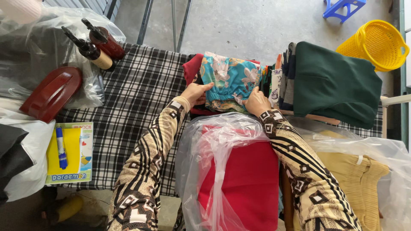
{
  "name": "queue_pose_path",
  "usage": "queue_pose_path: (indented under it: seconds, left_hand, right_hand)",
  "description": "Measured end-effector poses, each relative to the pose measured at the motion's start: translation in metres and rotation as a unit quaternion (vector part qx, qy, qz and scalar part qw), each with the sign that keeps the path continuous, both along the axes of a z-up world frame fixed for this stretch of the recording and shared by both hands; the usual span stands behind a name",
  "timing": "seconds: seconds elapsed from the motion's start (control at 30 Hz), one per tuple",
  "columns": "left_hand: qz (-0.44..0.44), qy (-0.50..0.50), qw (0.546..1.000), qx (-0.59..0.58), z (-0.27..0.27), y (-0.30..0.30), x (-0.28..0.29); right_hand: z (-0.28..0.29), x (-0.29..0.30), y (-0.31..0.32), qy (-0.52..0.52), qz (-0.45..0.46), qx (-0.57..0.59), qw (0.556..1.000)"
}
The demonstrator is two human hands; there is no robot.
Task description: The person places folded garments one by one into a clear plastic bag on a checkered table. Items include black pants, green trousers, denim shorts, beige pants, gray shorts, brown shorts, dark blue pants, light blue jeans, red shorts, yellow shorts, and patterned shorts. The person smooths each item into the bag.
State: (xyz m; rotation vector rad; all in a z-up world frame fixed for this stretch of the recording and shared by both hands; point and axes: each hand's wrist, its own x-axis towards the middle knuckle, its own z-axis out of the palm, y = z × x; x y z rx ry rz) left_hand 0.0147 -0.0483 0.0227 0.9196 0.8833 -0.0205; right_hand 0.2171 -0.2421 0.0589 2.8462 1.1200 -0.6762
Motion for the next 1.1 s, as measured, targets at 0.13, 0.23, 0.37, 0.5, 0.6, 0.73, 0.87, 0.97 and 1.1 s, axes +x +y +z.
queue_pose_path:
  seconds: [0.13,0.23,0.37,0.5,0.6,0.73,0.87,0.97,1.1]
  left_hand:
    - [-0.001,-0.019,0.999,0.029,0.013,-0.005,0.012]
    - [0.012,-0.024,1.000,0.004,0.008,-0.002,0.025]
    - [0.073,-0.091,0.987,-0.113,-0.003,0.008,0.044]
    - [0.112,-0.142,0.968,-0.172,0.002,0.015,0.057]
    - [0.113,-0.195,0.960,-0.166,0.022,0.015,0.062]
    - [0.113,-0.250,0.952,-0.140,0.075,0.015,0.066]
    - [0.100,-0.328,0.936,-0.072,0.165,0.000,0.053]
    - [0.062,-0.376,0.923,-0.053,0.236,-0.025,0.042]
    - [-0.050,-0.428,0.899,-0.083,0.304,-0.085,0.034]
  right_hand:
    - [0.012,-0.006,-0.002,0.005,0.021,-0.012,1.000]
    - [0.026,-0.012,-0.003,0.000,0.052,0.005,0.999]
    - [0.043,-0.025,-0.001,0.004,0.182,0.208,0.961]
    - [0.053,-0.035,0.004,-0.078,0.276,0.312,0.906]
    - [0.061,-0.032,0.009,-0.034,0.094,0.293,0.951]
    - [0.100,-0.021,0.004,-0.121,0.109,0.366,0.916]
    - [0.189,-0.020,-0.027,-0.131,0.145,0.432,0.880]
    - [0.255,-0.029,-0.074,-0.037,0.133,0.459,0.878]
    - [0.324,-0.047,-0.171,-0.038,0.119,0.471,0.873]
